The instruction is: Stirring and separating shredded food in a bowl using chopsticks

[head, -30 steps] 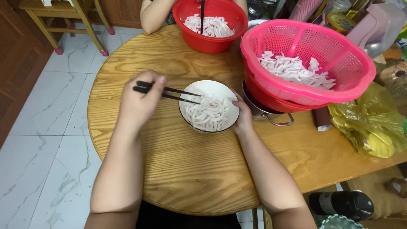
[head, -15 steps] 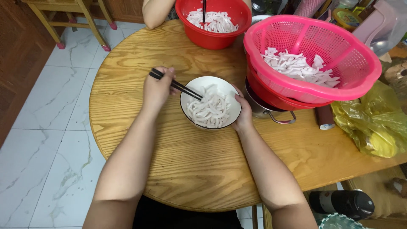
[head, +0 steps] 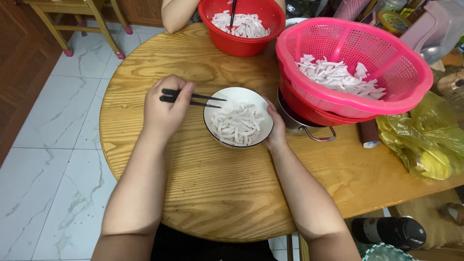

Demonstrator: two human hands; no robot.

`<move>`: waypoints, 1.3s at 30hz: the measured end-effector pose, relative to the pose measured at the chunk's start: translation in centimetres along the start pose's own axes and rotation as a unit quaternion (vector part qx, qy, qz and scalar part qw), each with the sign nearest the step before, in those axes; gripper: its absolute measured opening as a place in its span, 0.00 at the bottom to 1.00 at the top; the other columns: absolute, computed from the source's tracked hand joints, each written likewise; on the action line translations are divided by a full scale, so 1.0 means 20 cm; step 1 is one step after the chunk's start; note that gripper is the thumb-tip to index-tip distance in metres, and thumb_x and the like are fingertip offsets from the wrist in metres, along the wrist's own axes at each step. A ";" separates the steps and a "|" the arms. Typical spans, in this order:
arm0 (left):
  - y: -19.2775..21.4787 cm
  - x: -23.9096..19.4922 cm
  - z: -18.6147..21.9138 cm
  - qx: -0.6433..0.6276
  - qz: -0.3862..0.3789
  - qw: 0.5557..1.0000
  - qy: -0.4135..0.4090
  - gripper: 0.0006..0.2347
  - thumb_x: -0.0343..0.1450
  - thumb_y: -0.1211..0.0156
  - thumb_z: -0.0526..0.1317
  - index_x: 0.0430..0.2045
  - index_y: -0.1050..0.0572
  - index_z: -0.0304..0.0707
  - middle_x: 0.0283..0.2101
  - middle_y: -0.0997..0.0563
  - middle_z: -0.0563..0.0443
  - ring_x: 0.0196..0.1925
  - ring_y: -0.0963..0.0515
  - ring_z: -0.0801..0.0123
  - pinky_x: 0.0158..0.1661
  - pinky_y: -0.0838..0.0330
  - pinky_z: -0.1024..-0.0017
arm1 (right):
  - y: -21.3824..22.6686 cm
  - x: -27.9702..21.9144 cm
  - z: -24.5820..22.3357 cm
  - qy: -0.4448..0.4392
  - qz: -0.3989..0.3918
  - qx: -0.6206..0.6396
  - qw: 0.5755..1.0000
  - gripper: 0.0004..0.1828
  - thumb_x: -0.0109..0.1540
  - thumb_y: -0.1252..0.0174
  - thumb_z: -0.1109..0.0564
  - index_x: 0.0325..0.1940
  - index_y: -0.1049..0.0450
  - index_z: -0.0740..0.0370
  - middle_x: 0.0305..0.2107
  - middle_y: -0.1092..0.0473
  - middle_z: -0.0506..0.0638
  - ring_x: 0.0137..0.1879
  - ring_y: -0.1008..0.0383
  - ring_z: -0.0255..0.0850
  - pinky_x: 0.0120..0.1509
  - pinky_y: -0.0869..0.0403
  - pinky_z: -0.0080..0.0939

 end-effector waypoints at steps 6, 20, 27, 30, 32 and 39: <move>-0.04 0.00 0.05 0.077 -0.078 0.989 0.102 0.10 0.76 0.40 0.43 0.26 0.27 0.38 0.24 0.26 0.35 0.32 0.22 0.37 0.33 0.31 0.49 | 0.02 0.01 0.01 0.000 0.000 0.006 1.000 0.29 0.63 0.49 0.48 0.69 0.32 0.55 0.54 0.27 0.62 0.58 0.24 0.53 0.67 0.28 0.55; -0.19 -0.04 -0.16 -0.213 -0.005 0.919 0.332 0.10 0.75 0.45 0.37 0.24 0.24 0.33 0.16 0.22 0.38 0.16 0.18 0.66 0.18 0.20 0.76 | 0.02 0.01 0.00 -0.028 0.013 -0.021 0.999 0.30 0.60 0.49 0.51 0.68 0.30 0.52 0.52 0.26 0.63 0.57 0.23 0.55 0.65 0.26 0.54; -0.14 -0.03 -0.01 -0.208 -0.024 0.969 0.128 0.08 0.74 0.40 0.32 0.25 0.23 0.27 0.21 0.21 0.35 0.22 0.17 0.59 0.24 0.20 0.66 | -0.11 -0.05 -0.03 -0.131 0.043 -0.038 0.990 0.31 0.56 0.44 0.47 0.65 0.28 0.48 0.48 0.24 0.65 0.52 0.21 0.57 0.62 0.23 0.55; -0.01 -0.05 0.20 -0.106 -0.047 0.993 -0.026 0.08 0.73 0.34 0.39 0.25 0.22 0.37 0.24 0.22 0.39 0.30 0.21 0.44 0.36 0.26 0.56 | -0.24 -0.13 -0.13 -0.213 0.116 -0.030 0.970 0.30 0.50 0.34 0.45 0.54 0.21 0.59 0.41 0.22 0.62 0.45 0.21 0.58 0.58 0.25 0.59; -0.01 -0.11 0.27 -0.118 -0.080 0.989 -0.043 0.07 0.72 0.34 0.42 0.25 0.20 0.42 0.25 0.20 0.43 0.31 0.19 0.50 0.37 0.25 0.59 | -0.14 -0.06 -0.05 -0.190 0.064 -0.032 0.979 0.32 0.52 0.38 0.45 0.59 0.24 0.56 0.42 0.23 0.64 0.48 0.21 0.57 0.59 0.24 0.57; -0.23 -0.28 0.71 -0.098 -0.292 0.929 -0.206 0.04 0.73 0.40 0.41 0.34 0.23 0.41 0.29 0.21 0.43 0.32 0.18 0.47 0.31 0.22 0.56 | -0.26 -0.14 -0.13 -0.196 0.062 -0.022 0.978 0.31 0.52 0.37 0.45 0.59 0.23 0.55 0.42 0.23 0.63 0.50 0.21 0.57 0.62 0.25 0.58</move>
Point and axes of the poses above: each hand's wrist, its own x-axis towards the middle knuckle, its own y-axis out of the back of the hand, z = x × y, the point moved 7 cm from there along x, towards the middle knuckle
